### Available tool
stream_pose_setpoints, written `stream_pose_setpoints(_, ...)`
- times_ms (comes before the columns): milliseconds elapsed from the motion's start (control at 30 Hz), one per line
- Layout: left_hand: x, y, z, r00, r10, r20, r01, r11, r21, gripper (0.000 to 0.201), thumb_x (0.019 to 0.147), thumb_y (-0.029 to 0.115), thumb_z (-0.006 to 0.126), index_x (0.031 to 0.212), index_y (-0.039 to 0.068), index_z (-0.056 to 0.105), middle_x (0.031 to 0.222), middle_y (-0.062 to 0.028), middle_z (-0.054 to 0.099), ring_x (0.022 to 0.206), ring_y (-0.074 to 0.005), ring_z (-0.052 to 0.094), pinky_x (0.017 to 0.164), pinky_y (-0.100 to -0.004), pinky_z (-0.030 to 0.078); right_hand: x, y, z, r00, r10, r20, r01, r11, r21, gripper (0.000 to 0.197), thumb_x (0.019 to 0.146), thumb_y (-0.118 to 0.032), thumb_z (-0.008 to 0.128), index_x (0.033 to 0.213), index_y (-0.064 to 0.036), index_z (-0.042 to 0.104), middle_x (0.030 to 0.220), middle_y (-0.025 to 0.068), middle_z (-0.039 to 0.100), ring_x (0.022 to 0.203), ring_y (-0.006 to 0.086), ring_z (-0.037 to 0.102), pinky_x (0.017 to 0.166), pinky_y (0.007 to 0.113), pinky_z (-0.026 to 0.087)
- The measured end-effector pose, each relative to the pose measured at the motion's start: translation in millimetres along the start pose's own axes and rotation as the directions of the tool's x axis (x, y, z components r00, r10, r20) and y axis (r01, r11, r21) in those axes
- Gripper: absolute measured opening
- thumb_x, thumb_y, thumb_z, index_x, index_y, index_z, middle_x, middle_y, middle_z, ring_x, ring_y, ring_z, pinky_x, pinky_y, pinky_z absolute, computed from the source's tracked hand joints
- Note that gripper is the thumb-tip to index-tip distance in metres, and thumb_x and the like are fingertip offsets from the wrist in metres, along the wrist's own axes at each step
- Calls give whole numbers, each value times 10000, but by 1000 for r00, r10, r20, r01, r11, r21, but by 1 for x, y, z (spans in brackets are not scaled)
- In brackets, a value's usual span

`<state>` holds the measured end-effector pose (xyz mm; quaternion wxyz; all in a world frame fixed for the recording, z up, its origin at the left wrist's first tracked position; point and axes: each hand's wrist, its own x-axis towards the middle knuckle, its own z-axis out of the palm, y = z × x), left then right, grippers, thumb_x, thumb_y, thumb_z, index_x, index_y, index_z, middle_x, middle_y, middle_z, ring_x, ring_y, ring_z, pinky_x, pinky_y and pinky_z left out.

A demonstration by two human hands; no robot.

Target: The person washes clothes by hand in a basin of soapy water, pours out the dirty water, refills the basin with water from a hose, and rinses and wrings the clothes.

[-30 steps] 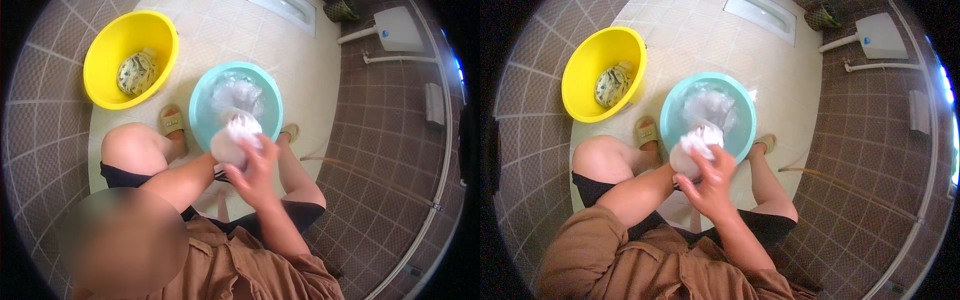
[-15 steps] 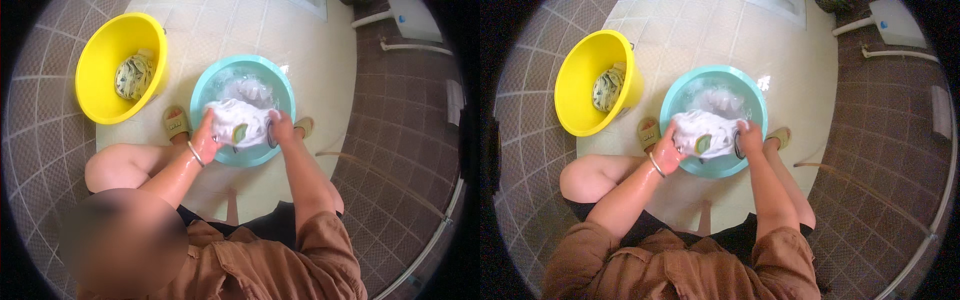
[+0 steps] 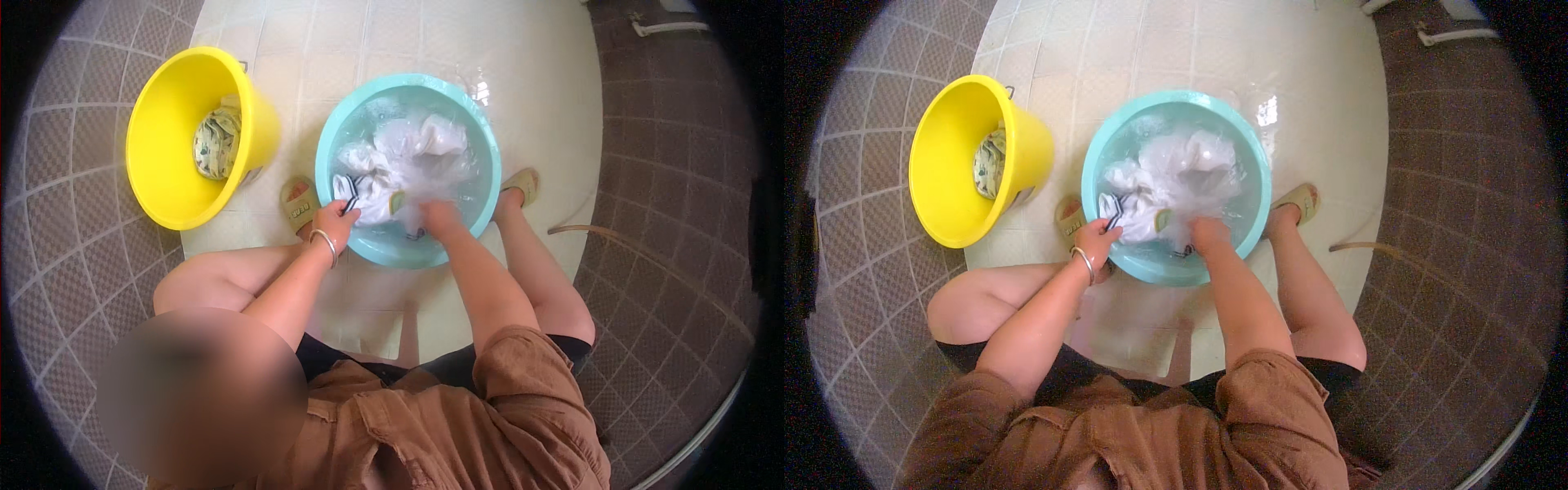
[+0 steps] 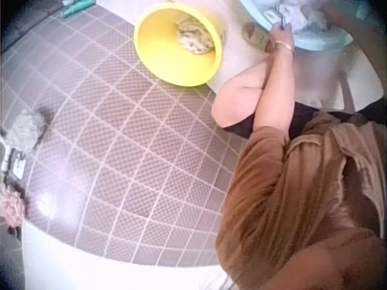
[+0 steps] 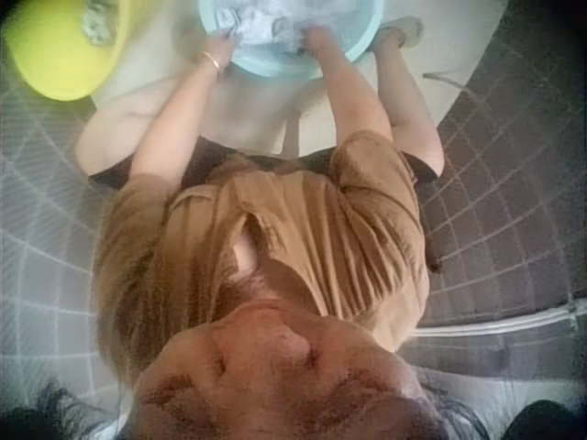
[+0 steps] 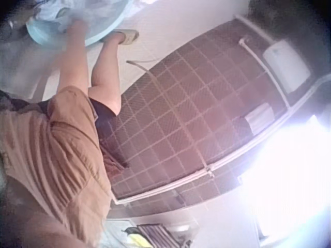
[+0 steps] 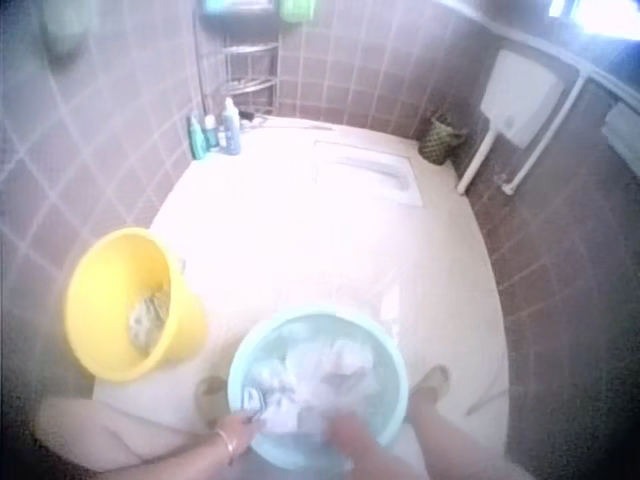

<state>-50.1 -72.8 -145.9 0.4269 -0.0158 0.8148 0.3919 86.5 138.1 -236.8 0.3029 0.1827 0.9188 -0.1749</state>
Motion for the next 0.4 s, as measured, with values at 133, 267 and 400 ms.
stream_pose_setpoints(133,-23,58,-22,833,525,-175,-480,843,243,160,757,139,598,829,-4,587,659,-92,562,634,-135,518,607,-286,413,-31,-8,-39,996,76,42,-75,997,-17,195,741,-179,531,882,-92,634,885,140,606,809,315,572,730,384,456)
stream_pose_setpoints(267,-75,132,-44,792,581,-190,-609,721,-332,94,810,63,542,878,-2,539,733,-19,532,676,-92,482,630,-222,402,-86,5,-84,992,114,-54,-100,971,215,203,739,-197,566,900,-88,625,863,136,609,809,292,582,710,388,451)
stream_pose_setpoints(400,-112,152,-79,563,739,-370,-822,549,-155,129,835,58,520,956,13,523,809,-21,530,735,-94,482,697,-216,411,-129,27,-138,993,-116,-24,84,541,837,297,774,-291,601,935,-42,619,901,135,628,819,283,597,756,410,443)
